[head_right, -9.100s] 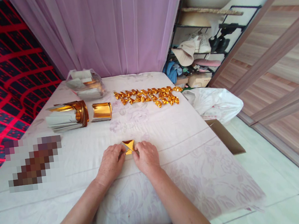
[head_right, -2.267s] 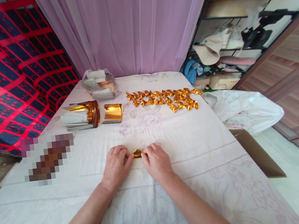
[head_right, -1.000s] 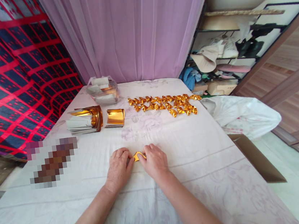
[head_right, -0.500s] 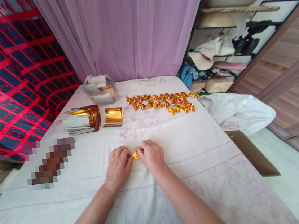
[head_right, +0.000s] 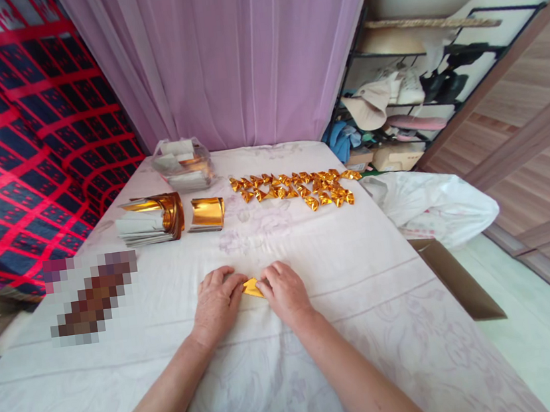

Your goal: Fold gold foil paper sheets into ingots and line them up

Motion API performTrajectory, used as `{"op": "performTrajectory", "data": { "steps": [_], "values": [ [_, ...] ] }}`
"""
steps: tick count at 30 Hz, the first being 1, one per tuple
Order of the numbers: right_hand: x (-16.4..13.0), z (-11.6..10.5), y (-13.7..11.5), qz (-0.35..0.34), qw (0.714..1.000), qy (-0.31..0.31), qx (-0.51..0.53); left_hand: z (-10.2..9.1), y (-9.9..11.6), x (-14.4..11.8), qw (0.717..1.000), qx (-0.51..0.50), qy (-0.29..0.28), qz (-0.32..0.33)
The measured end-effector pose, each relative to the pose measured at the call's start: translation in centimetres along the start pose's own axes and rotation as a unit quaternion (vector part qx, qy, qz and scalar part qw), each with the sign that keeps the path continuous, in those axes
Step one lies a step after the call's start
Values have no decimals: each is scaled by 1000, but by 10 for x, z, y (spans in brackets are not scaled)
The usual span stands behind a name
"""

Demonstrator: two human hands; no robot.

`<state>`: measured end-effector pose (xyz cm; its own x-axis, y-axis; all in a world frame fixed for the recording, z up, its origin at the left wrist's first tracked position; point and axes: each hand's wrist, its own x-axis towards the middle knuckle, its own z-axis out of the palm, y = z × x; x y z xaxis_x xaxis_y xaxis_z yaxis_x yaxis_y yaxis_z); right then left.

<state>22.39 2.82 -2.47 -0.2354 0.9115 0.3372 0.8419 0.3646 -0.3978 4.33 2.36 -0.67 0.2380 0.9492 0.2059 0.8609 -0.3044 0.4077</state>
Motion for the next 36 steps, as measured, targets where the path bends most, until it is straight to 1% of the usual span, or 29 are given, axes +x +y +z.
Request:
{"op": "performTrajectory", "data": {
  "steps": [4,6,8,10,13,16,19,24,31,34,36],
  "values": [
    [-8,-8,0,-31,999,9,37,0,-1,0,1000,-3,-1,-2],
    [-12,-10,-5,-49,997,21,54,0,-2,0,1000,-7,-4,1],
    [-14,-9,-11,-58,996,18,65,1,-3,0,1000,-12,-5,6],
    [-14,-7,-17,-36,998,-4,57,2,-3,0,1000,-15,-5,10],
    [-12,-4,-23,24,999,-40,24,1,-3,0,1000,-19,-7,12],
    [-9,-3,-28,66,996,-59,5,0,-3,0,1000,-22,-12,14],
    [-6,-4,-31,92,993,-70,-6,0,-4,0,999,-26,-21,14],
    [-5,-8,-29,87,991,-97,12,0,-5,1,999,-34,-27,11],
    [-12,-20,-20,107,986,-121,39,0,-5,1,999,-36,-28,6],
    [-14,-24,-17,109,986,-124,39,-1,-4,2,999,-32,-30,6],
    [-14,-24,-15,106,986,-122,49,-1,-2,1,1000,-18,-18,12]
  ]
}}
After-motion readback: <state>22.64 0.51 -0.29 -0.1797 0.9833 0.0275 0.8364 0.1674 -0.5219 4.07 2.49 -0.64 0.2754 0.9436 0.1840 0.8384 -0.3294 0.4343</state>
